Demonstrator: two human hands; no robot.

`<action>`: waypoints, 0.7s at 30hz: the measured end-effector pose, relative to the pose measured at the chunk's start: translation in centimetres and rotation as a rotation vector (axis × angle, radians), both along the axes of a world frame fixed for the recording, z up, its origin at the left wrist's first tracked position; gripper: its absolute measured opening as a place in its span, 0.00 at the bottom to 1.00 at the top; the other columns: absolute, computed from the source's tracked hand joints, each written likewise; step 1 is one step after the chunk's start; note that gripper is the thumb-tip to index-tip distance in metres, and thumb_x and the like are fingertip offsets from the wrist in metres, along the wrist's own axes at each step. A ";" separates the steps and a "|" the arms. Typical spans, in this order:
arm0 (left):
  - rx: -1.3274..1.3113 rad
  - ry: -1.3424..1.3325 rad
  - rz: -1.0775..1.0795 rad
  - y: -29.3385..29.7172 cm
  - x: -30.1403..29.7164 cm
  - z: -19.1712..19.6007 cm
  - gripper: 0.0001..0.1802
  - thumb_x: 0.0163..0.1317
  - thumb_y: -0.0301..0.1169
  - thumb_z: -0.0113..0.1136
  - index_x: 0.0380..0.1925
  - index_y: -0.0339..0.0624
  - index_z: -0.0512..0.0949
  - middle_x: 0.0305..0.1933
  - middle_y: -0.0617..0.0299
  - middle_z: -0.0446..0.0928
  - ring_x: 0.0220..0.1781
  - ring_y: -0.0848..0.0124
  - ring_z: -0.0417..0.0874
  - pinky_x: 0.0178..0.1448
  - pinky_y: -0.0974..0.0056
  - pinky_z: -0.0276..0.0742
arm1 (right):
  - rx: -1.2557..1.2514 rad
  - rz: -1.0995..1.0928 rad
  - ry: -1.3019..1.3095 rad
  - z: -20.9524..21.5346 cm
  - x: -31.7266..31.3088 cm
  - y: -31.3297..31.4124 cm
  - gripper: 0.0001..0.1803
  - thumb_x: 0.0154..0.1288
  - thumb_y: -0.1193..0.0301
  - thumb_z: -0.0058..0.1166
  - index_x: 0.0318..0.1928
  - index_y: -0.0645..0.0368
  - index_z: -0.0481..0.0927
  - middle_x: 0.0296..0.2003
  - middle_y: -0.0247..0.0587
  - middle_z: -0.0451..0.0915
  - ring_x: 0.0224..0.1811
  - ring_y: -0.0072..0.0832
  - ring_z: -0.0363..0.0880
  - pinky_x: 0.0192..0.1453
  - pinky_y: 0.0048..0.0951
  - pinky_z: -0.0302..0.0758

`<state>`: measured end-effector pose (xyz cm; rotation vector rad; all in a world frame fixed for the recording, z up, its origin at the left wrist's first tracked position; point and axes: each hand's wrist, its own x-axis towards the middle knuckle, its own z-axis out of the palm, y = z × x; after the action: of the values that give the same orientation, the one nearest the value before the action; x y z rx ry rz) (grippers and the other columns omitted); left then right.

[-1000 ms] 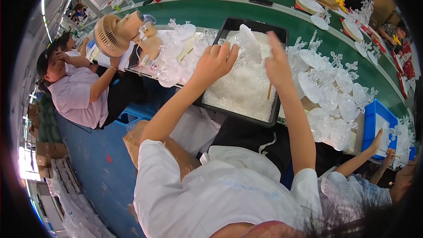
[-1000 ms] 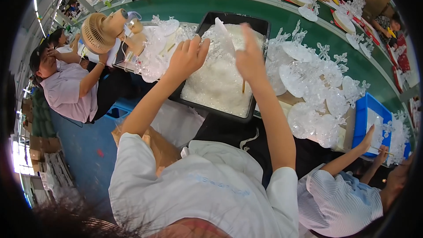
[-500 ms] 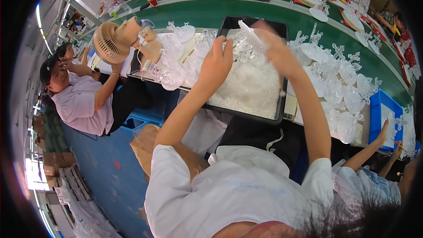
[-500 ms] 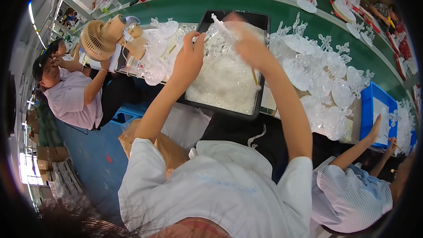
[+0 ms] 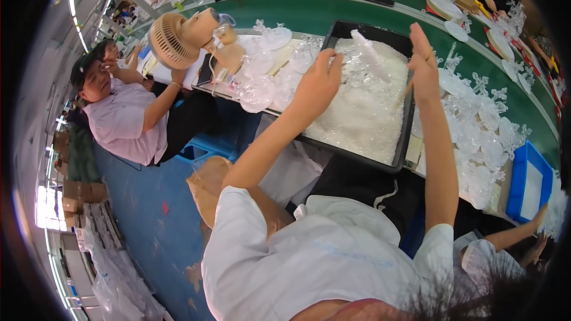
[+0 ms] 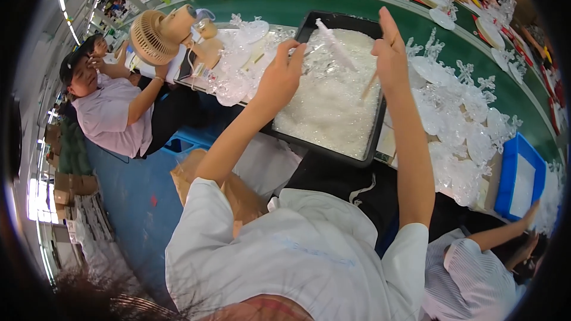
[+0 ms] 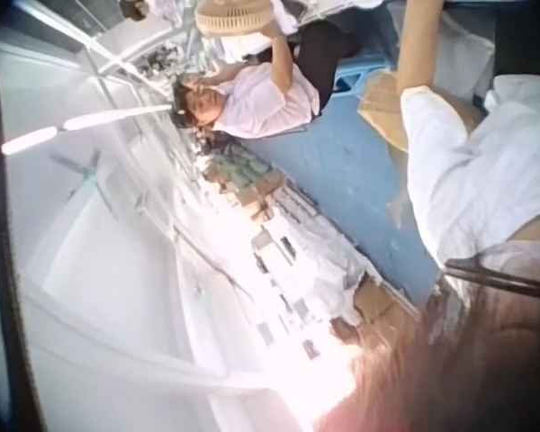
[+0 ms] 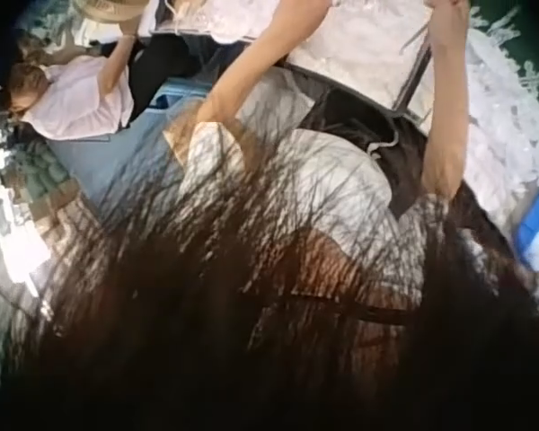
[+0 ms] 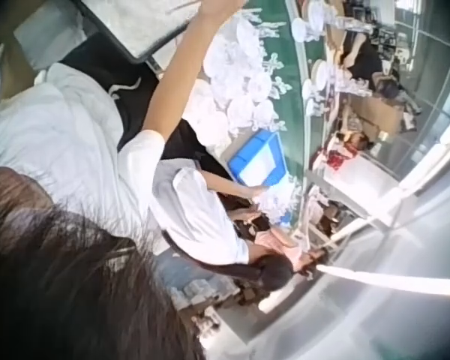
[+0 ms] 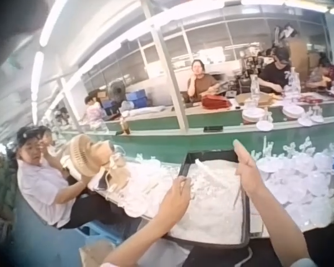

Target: The recorder is applying white granular material to plastic snowflake-shaped ornaments using a dipping method and a small brush to refine the finish.

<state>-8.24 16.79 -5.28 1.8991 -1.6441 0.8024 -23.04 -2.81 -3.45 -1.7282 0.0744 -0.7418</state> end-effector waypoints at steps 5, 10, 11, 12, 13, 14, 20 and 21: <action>-0.028 0.014 0.006 0.0 0.3 0.1 0.21 0.57 0.22 0.57 0.52 0.28 0.73 0.52 0.47 0.68 0.44 0.54 0.81 0.45 0.60 0.81 | 0.035 -0.026 -0.010 0.8 -0.6 0.8 0.41 0.55 0.77 0.37 0.73 0.66 0.57 0.74 0.47 0.57 0.79 0.35 0.48 0.80 0.34 0.41; -0.085 -0.079 0.011 0.3 -0.6 0.6 0.22 0.53 0.22 0.58 0.50 0.27 0.74 0.50 0.48 0.69 0.43 0.56 0.81 0.45 0.61 0.81 | -0.104 0.191 0.046 0.4 -1.4 0.1 0.34 0.67 0.68 0.39 0.73 0.68 0.57 0.76 0.47 0.52 0.80 0.36 0.44 0.81 0.34 0.38; -0.104 -0.082 0.001 0.5 -0.7 0.9 0.22 0.52 0.22 0.58 0.49 0.27 0.74 0.49 0.48 0.69 0.42 0.57 0.81 0.44 0.62 0.81 | -0.106 0.219 0.032 0.6 -0.8 0.7 0.34 0.67 0.68 0.39 0.73 0.68 0.57 0.76 0.47 0.52 0.80 0.36 0.44 0.81 0.34 0.38; -0.104 -0.094 0.026 0.5 -0.6 1.3 0.22 0.52 0.22 0.58 0.49 0.27 0.74 0.49 0.48 0.69 0.42 0.57 0.81 0.44 0.62 0.81 | -0.117 0.232 0.023 0.9 -0.3 1.3 0.35 0.66 0.68 0.39 0.73 0.67 0.57 0.76 0.47 0.52 0.80 0.36 0.45 0.81 0.35 0.39; -0.130 -0.122 -0.001 0.4 -0.9 2.0 0.22 0.52 0.22 0.58 0.49 0.26 0.74 0.49 0.48 0.69 0.41 0.58 0.81 0.43 0.62 0.81 | -0.126 0.243 0.019 1.1 0.0 2.0 0.36 0.65 0.68 0.39 0.73 0.67 0.57 0.76 0.46 0.52 0.80 0.36 0.45 0.81 0.36 0.39; -0.156 -0.148 -0.032 0.4 -1.0 2.3 0.22 0.51 0.22 0.58 0.48 0.26 0.74 0.48 0.48 0.70 0.40 0.59 0.80 0.42 0.63 0.81 | -0.135 0.250 0.017 1.3 0.1 2.7 0.37 0.64 0.69 0.40 0.74 0.66 0.56 0.76 0.46 0.52 0.80 0.36 0.46 0.81 0.36 0.39; -0.154 -0.118 0.003 0.6 -0.1 1.1 0.21 0.53 0.23 0.60 0.49 0.29 0.75 0.50 0.50 0.70 0.39 0.59 0.81 0.41 0.63 0.81 | -0.199 0.205 0.019 2.9 -0.9 4.5 0.42 0.57 0.71 0.41 0.75 0.63 0.54 0.76 0.45 0.52 0.79 0.37 0.49 0.81 0.41 0.40; -0.144 -0.090 -0.001 0.6 0.1 0.8 0.20 0.56 0.24 0.61 0.51 0.31 0.75 0.52 0.50 0.70 0.40 0.58 0.82 0.41 0.63 0.82 | -0.105 0.102 0.021 2.8 -0.6 3.6 0.42 0.60 0.65 0.42 0.75 0.65 0.52 0.76 0.46 0.52 0.79 0.37 0.48 0.81 0.40 0.41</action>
<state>-8.18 17.44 -4.46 1.7858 -1.5932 0.9911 -23.68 0.76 -0.65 -1.8257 -0.0393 -0.6628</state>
